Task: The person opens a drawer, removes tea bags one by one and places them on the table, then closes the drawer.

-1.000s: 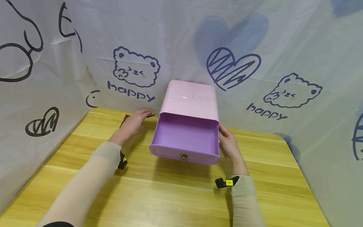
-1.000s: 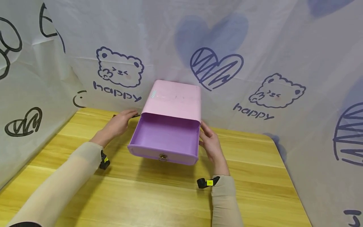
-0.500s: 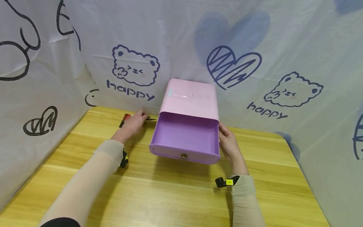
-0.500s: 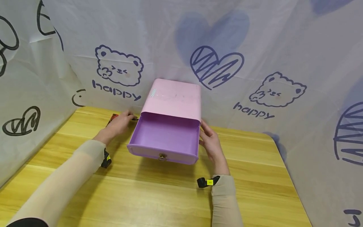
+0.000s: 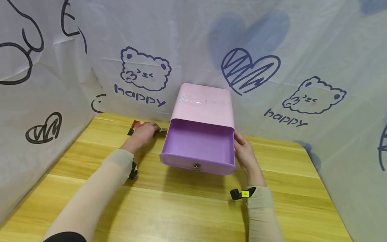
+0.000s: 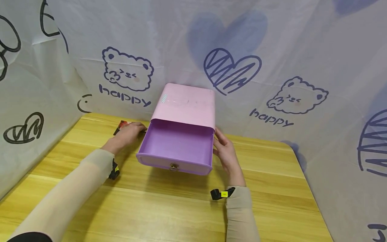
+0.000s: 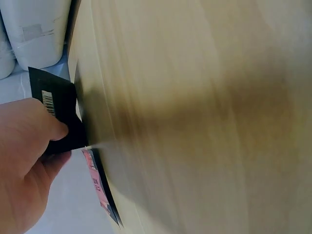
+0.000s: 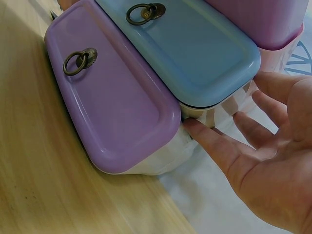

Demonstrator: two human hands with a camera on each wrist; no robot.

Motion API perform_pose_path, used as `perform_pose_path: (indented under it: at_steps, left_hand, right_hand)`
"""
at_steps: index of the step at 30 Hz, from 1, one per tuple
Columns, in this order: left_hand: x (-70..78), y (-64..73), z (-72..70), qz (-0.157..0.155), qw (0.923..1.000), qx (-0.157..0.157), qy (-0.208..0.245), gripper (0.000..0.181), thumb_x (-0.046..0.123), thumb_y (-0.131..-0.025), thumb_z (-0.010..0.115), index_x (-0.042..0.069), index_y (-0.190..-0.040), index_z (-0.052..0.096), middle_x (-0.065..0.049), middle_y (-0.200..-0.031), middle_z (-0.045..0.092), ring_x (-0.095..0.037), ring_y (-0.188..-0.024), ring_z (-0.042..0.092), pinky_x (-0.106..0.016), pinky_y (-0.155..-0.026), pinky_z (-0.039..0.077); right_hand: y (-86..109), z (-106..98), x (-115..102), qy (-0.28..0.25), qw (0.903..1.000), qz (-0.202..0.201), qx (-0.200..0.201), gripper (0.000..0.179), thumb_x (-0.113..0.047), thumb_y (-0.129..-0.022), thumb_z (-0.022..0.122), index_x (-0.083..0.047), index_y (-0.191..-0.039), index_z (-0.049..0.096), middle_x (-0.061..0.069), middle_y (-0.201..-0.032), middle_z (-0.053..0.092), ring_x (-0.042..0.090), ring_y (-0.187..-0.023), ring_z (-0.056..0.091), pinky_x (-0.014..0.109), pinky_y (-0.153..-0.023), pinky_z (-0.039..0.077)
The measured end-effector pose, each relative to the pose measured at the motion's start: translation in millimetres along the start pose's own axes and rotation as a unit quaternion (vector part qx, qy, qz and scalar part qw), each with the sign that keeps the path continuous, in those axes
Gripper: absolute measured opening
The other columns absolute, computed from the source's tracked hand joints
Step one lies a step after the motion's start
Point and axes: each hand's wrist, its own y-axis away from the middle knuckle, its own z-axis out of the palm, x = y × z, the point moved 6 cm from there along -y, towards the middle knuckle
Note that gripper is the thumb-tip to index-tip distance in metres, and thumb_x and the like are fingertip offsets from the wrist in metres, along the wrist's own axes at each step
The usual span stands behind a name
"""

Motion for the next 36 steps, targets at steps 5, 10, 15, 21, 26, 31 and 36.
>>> perform_pose_path:
  at_steps: [5, 10, 15, 21, 26, 31, 36]
  left_hand:
    - [-0.4, 0.3, 5.6, -0.023, 0.9993, -0.031, -0.005, 0.041, -0.008, -0.093, 0.057, -0.002, -0.132, 0.066, -0.022, -0.135, 0.062, -0.041, -0.121, 0.063, -0.055, -0.101, 0.054]
    - [0.1, 0.9, 11.2, -0.05, 0.9968, -0.06, 0.018, 0.052, 0.0, -0.087, 0.059, -0.006, -0.138, 0.06, -0.024, -0.14, 0.057, -0.044, -0.119, 0.063, -0.057, -0.101, 0.054]
    - [4.1, 0.9, 15.3, -0.054, 0.9957, -0.072, 0.025, 0.059, 0.022, -0.094, 0.062, -0.011, -0.143, 0.053, -0.029, -0.152, 0.045, -0.048, -0.126, 0.059, -0.058, -0.106, 0.05]
    - [6.6, 1.8, 19.2, -0.071, 0.994, -0.075, 0.036, 0.075, 0.045, -0.102, 0.055, -0.012, -0.149, 0.045, -0.03, -0.159, 0.037, -0.052, -0.134, 0.051, -0.06, -0.113, 0.043]
    - [8.0, -0.4, 22.0, -0.074, 0.9941, -0.073, 0.032, 0.07, 0.043, -0.105, 0.051, -0.012, -0.148, 0.046, -0.029, -0.16, 0.035, -0.052, -0.134, 0.05, -0.06, -0.112, 0.043]
    - [6.5, -2.9, 25.0, -0.075, 0.9947, -0.068, 0.019, 0.065, 0.037, -0.106, 0.053, -0.012, -0.147, 0.046, -0.029, -0.161, 0.034, -0.051, -0.135, 0.05, -0.06, -0.112, 0.043]
    - [6.1, -3.3, 24.9, -0.076, 0.9951, -0.06, 0.017, 0.062, 0.034, -0.106, 0.056, -0.012, -0.146, 0.047, -0.03, -0.161, 0.032, -0.052, -0.137, 0.048, -0.06, -0.112, 0.043]
  right_hand:
    - [0.2, 0, -1, -0.003, 1.0, -0.002, 0.002, 0.057, -0.012, -0.109, 0.052, -0.009, -0.163, 0.033, 0.011, -0.168, 0.033, 0.028, -0.151, 0.036, 0.02, -0.095, 0.053]
    - [0.0, 0, 0, 0.001, 1.0, 0.002, 0.004, 0.057, -0.013, -0.109, 0.051, -0.009, -0.163, 0.033, 0.011, -0.168, 0.033, 0.028, -0.15, 0.036, 0.02, -0.095, 0.053]
    - [-0.1, 0, 0, 0.007, 1.0, 0.004, 0.004, 0.057, -0.014, -0.109, 0.051, -0.011, -0.163, 0.032, 0.008, -0.169, 0.031, 0.026, -0.151, 0.035, 0.025, -0.103, 0.05]
    - [-0.4, 0, 1, 0.012, 0.9999, 0.005, 0.003, 0.057, -0.014, -0.11, 0.05, -0.013, -0.164, 0.031, 0.006, -0.169, 0.03, 0.024, -0.153, 0.033, 0.041, -0.118, 0.04]
    - [0.8, -1, 1, 0.009, 0.9999, 0.007, 0.005, 0.057, -0.014, -0.11, 0.05, -0.013, -0.164, 0.031, 0.007, -0.169, 0.03, 0.024, -0.153, 0.033, 0.04, -0.118, 0.04]
    - [0.3, -1, 2, 0.008, 0.9999, 0.008, 0.006, 0.057, -0.014, -0.11, 0.051, -0.013, -0.163, 0.033, 0.006, -0.169, 0.031, 0.024, -0.152, 0.035, 0.038, -0.116, 0.042]
    - [-0.3, 0, 2, 0.013, 0.9999, 0.008, 0.004, 0.057, -0.015, -0.109, 0.051, -0.013, -0.163, 0.033, 0.006, -0.169, 0.031, 0.024, -0.152, 0.035, 0.038, -0.116, 0.043]
